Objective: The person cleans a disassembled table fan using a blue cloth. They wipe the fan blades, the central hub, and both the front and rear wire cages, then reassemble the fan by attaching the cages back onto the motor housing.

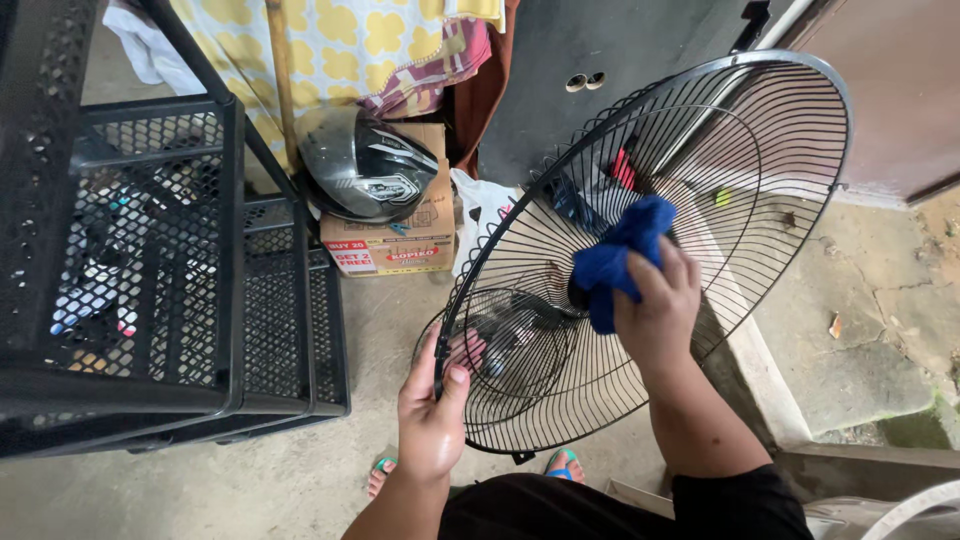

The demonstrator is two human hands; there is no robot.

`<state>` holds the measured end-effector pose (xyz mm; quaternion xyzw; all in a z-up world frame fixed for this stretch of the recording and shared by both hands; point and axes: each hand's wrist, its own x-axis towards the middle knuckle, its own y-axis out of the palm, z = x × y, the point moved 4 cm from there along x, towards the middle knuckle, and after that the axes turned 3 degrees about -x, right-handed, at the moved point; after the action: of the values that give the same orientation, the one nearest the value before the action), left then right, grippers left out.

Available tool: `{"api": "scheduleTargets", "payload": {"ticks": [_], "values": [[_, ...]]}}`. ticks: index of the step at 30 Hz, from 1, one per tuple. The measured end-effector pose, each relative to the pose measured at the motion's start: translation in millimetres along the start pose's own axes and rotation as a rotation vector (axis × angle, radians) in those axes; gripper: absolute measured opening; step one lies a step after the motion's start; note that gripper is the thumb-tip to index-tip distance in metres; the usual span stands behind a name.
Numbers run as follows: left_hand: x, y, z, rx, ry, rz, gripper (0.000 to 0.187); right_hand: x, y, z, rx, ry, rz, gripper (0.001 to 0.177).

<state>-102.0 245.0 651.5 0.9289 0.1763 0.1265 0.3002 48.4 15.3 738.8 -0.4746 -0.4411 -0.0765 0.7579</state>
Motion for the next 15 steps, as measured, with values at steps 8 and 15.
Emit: {"api": "scheduleTargets", "payload": {"ticks": [8, 15], "values": [[2, -5, -4, -0.031, 0.023, -0.016, 0.054, 4, -5, 37, -0.056, -0.32, 0.025, 0.035], [-2, -6, -4, 0.0, -0.004, -0.013, 0.054, 7, -4, -30, -0.17, -0.06, -0.124, 0.025]]}}
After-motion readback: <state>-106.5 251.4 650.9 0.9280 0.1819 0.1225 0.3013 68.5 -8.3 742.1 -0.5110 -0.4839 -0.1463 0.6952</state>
